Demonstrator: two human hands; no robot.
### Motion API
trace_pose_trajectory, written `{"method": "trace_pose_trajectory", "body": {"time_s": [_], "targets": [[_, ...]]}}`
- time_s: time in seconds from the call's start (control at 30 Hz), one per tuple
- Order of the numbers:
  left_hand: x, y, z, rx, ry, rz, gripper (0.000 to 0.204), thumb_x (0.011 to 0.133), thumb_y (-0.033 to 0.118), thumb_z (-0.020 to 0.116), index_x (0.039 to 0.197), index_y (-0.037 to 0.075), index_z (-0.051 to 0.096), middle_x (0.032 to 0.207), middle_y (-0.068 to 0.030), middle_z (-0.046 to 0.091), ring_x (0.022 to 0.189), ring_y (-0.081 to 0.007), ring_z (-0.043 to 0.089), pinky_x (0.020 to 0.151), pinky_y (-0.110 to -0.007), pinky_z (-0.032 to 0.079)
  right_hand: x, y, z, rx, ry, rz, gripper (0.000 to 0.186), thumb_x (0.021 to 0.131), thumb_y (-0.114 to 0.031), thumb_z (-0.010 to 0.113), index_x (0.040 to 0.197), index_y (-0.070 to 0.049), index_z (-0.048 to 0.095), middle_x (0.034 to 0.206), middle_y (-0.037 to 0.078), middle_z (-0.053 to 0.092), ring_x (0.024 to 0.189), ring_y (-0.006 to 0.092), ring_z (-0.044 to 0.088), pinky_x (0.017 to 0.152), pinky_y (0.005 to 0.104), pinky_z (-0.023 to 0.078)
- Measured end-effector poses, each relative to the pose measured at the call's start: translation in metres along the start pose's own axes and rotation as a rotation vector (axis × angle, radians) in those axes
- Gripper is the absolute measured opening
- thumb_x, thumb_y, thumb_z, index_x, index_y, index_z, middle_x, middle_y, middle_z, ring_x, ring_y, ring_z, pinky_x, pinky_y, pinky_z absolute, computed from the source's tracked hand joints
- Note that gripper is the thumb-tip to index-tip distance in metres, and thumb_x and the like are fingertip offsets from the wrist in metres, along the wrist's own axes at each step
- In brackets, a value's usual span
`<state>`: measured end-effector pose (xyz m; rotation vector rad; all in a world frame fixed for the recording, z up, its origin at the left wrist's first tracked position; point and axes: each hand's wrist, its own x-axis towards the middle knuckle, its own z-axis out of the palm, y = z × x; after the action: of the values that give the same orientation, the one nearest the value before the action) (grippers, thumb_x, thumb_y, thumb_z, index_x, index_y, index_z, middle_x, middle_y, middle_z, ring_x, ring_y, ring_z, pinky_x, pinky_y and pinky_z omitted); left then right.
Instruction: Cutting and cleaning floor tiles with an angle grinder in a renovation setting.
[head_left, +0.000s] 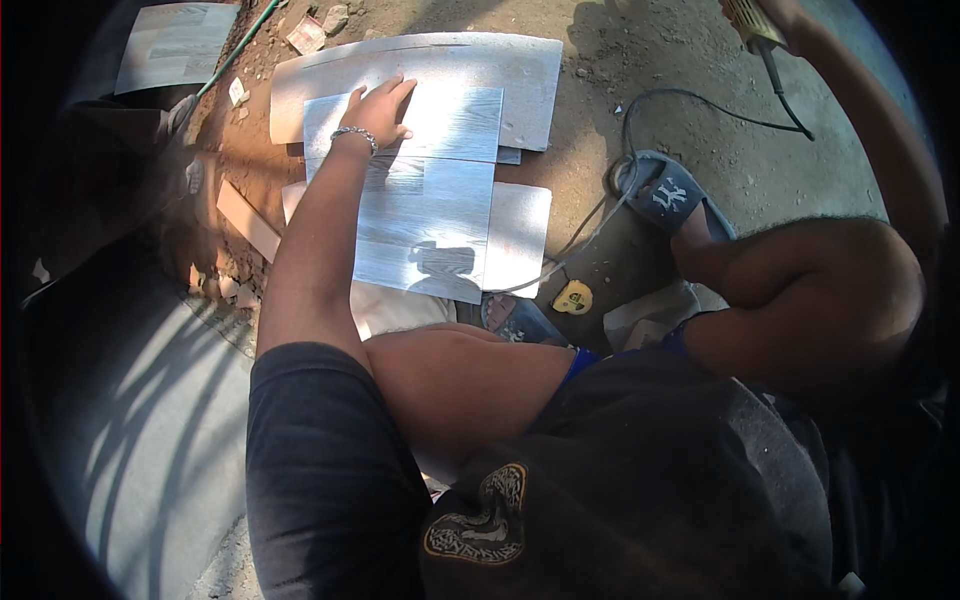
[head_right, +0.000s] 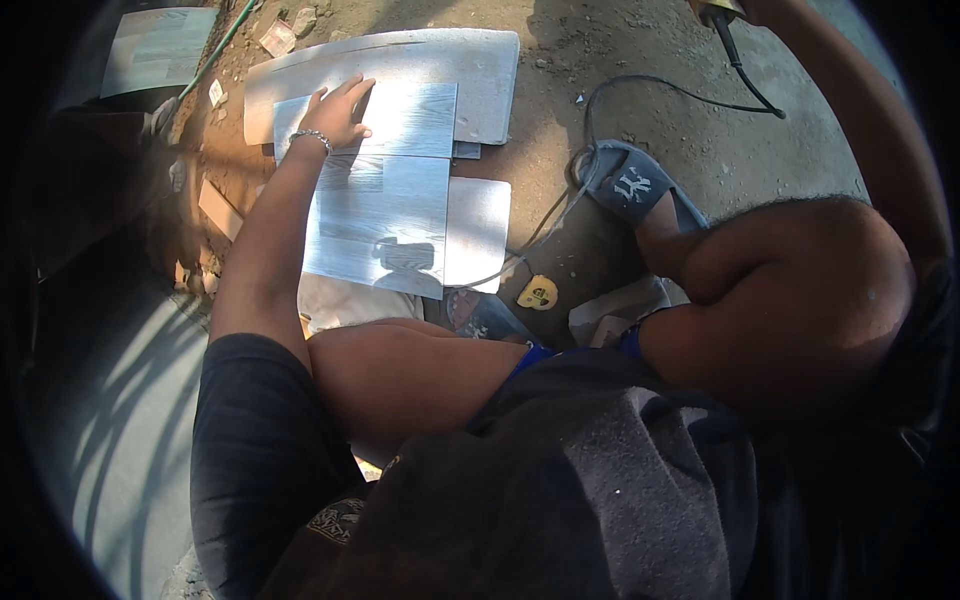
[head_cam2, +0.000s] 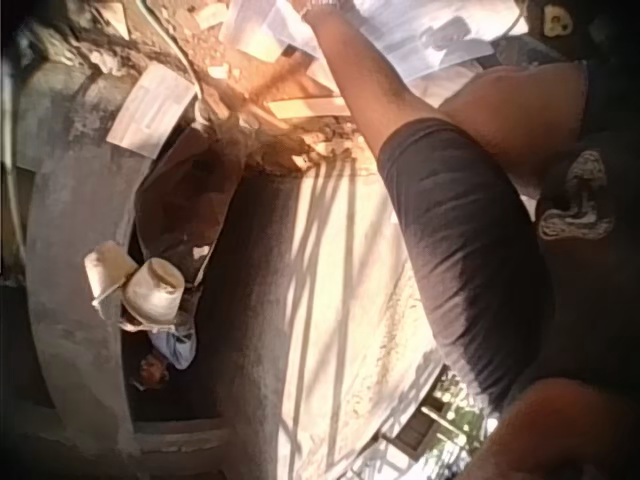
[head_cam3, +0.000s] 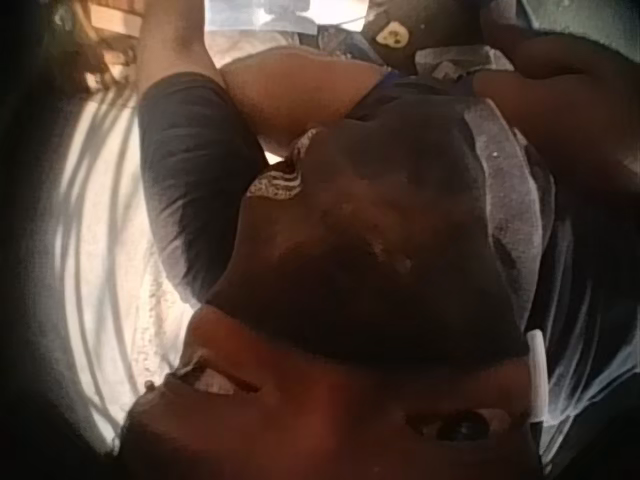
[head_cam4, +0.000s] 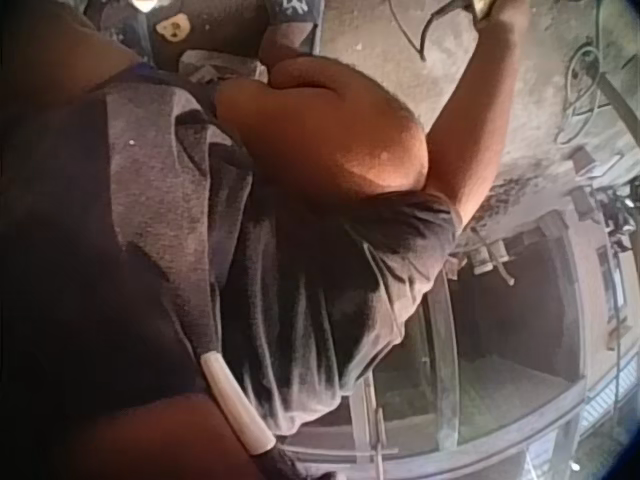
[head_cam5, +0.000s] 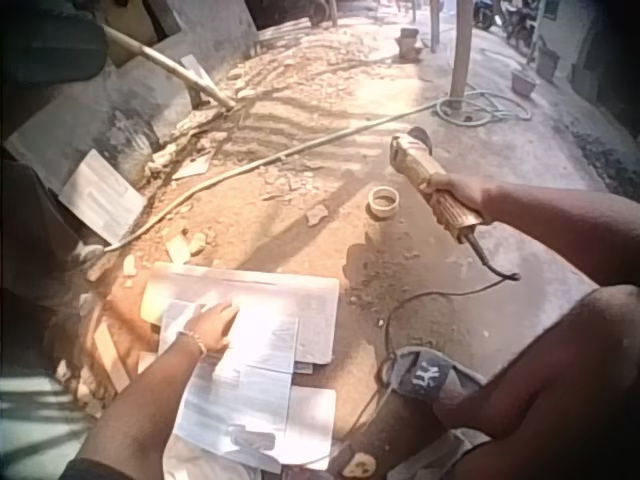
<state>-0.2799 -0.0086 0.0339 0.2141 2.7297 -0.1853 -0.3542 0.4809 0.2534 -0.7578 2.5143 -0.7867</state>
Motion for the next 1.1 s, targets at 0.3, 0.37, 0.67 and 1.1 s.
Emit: {"method": "trace_pose_trajectory", "body": {"time_s": [0.3, 0.37, 0.67, 1.1], "targets": [[0.021, 0.009, -0.013, 0.057, -0.135, -0.080, 0.071, 0.073, 0.022, 0.088, 0.132, 0.015, 0.051, 0.137, -0.0091, 0.060, 0.126, -0.0261, 0.058, 0.109, -0.048, 0.038, 0.077, 0.122, 0.044, -0.011, -0.053, 0.465, 0.048, 0.075, -0.045, 0.078, 0.103, -0.007, 0.077, 0.097, 0.009, 0.074, 0.088, 0.0224, 0.069, 0.078, 0.0372, 0.053], [0.028, 0.000, -0.019, -0.091, -0.267, -0.068, 0.054, 0.073, 0.017, 0.087, 0.120, 0.012, 0.059, 0.113, -0.0107, 0.071, 0.109, -0.0295, 0.066, 0.097, -0.045, 0.047, 0.078, 0.125, 0.048, -0.001, -0.087, 0.497, 0.052, 0.074, -0.049, 0.078, 0.103, -0.006, 0.077, 0.098, 0.010, 0.074, 0.090, 0.0239, 0.068, 0.080, 0.0388, 0.052], [0.012, -0.077, -0.084, 0.002, -0.130, 0.025, 0.018, 0.087, 0.010, 0.068, 0.105, 0.009, 0.071, 0.096, -0.0150, 0.073, 0.092, -0.0312, 0.070, 0.079, -0.039, 0.053, 0.079, 0.151, 0.063, 0.179, -0.119, 0.359, 0.067, 0.083, -0.051, 0.066, 0.124, 0.002, 0.058, 0.090, 0.011, 0.064, 0.077, 0.0152, 0.065, 0.063, 0.0321, 0.053], [0.026, -0.093, -0.034, -0.278, 0.126, -0.050, 0.074, 0.081, 0.022, 0.082, 0.147, 0.011, 0.049, 0.141, -0.0197, 0.058, 0.131, -0.0344, 0.055, 0.109, -0.040, 0.046, 0.072, 0.133, 0.073, 0.116, -0.213, 0.379, 0.067, 0.080, -0.052, 0.066, 0.118, 0.003, 0.060, 0.091, 0.009, 0.062, 0.071, 0.0176, 0.063, 0.061, 0.0323, 0.052]]}}
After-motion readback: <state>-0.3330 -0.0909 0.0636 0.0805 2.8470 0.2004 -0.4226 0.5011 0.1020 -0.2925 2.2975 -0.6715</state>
